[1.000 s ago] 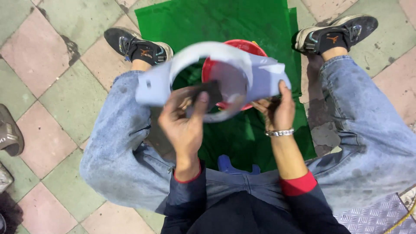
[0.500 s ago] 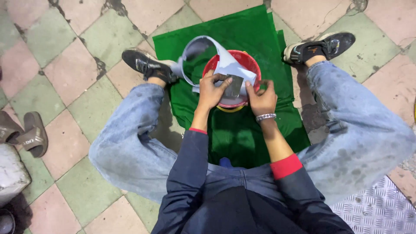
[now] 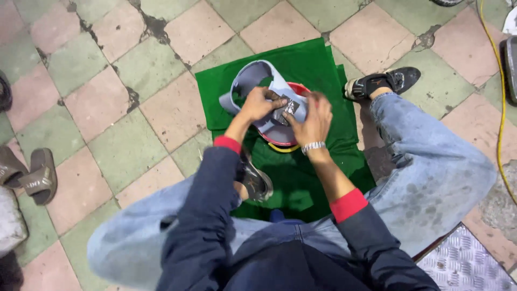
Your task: Wet sanding a plastic motorcycle component using sandpaper and a bucket of water to smooth the surface.
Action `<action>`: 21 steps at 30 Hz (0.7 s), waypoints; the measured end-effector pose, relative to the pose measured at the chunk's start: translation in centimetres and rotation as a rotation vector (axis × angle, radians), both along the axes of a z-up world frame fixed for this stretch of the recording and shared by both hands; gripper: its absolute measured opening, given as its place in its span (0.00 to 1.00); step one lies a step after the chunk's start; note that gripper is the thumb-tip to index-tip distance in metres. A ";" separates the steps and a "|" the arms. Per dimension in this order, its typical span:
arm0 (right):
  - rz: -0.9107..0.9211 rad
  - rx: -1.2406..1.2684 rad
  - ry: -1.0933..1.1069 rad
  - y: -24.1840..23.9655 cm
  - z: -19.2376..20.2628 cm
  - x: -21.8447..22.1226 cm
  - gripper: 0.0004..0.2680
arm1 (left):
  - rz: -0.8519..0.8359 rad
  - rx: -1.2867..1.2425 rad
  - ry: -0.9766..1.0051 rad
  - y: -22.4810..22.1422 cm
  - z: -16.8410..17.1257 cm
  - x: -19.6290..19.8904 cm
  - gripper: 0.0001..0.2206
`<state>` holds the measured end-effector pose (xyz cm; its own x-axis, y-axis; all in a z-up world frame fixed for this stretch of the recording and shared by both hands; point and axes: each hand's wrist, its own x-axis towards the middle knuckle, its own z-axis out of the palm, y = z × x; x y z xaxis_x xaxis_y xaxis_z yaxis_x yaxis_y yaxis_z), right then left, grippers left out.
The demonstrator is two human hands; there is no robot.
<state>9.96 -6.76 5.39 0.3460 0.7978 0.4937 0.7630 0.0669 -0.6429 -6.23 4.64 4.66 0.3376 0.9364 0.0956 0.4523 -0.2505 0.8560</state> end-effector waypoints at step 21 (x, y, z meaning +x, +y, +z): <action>0.319 -0.521 -0.157 8.8 3.9 14.0 0.09 | -0.711 0.271 0.438 -8.5 20.6 2.8 0.27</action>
